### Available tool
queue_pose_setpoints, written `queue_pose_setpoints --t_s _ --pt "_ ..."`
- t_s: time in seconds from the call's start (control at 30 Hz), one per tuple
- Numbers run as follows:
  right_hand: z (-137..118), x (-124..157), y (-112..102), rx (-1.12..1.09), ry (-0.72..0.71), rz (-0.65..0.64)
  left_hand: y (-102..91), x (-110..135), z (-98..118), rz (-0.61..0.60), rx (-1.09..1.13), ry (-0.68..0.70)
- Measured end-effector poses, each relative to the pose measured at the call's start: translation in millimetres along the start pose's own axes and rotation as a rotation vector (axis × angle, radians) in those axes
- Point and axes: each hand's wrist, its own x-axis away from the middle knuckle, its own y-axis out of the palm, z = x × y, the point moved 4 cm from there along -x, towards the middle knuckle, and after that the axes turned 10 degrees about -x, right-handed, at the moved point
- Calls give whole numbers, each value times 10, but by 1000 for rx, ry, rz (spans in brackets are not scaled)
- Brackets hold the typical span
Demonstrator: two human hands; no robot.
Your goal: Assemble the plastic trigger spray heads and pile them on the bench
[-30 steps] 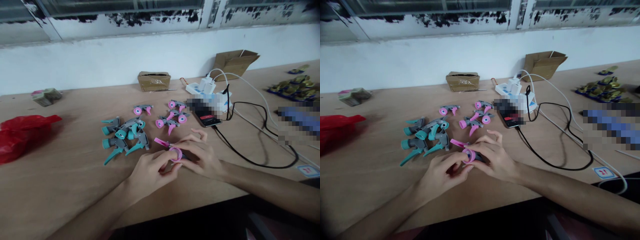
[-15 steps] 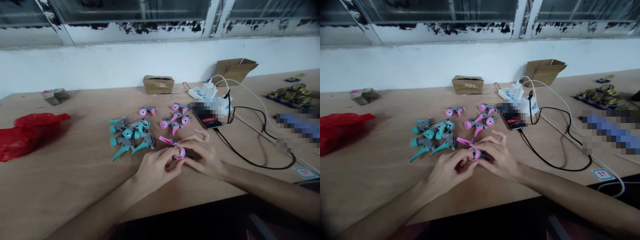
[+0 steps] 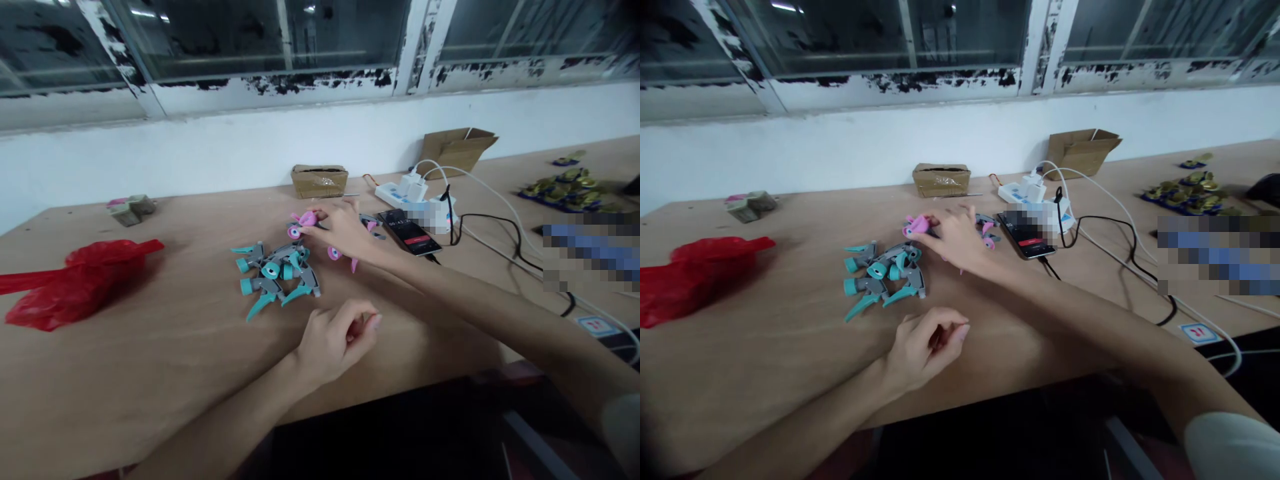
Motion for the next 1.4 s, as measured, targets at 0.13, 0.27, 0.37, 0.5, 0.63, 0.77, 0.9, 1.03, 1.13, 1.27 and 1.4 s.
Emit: queue_pose_setpoints --t_s 0.13,0.27,0.37,0.5,0.63,0.77,0.9,1.03,1.13,1.27,1.4 --pt "122 -287 268 92 71 -117 1 -16 -65 -37 22 -89" --pt "278 -242 237 117 29 -171 26 -20 -97 -99 43 -153" --pt "463 -102 60 131 21 -222 67 -12 -94 -159 54 -166" --pt "631 87 -120 154 -6 -292 102 -6 -94 -198 73 -179" --pt "625 193 -56 182 -47 -354 104 -13 -107 -200 61 -193" --pt "580 178 107 203 -46 -363 97 -22 -133 -190 49 -231" --pt "571 140 151 189 -28 -339 80 -24 -162 -166 23 -239" --pt "486 235 -29 134 -45 -305 4 -41 -223 -86 0 -264" --pt "329 433 -266 -15 -105 -244 -77 -69 -306 -12 5 -360" --pt "163 744 -478 -25 -178 -173 -114 -119 -389 18 62 -494" --pt "105 900 -446 -22 -253 -199 21 -124 -429 -153 305 -607"
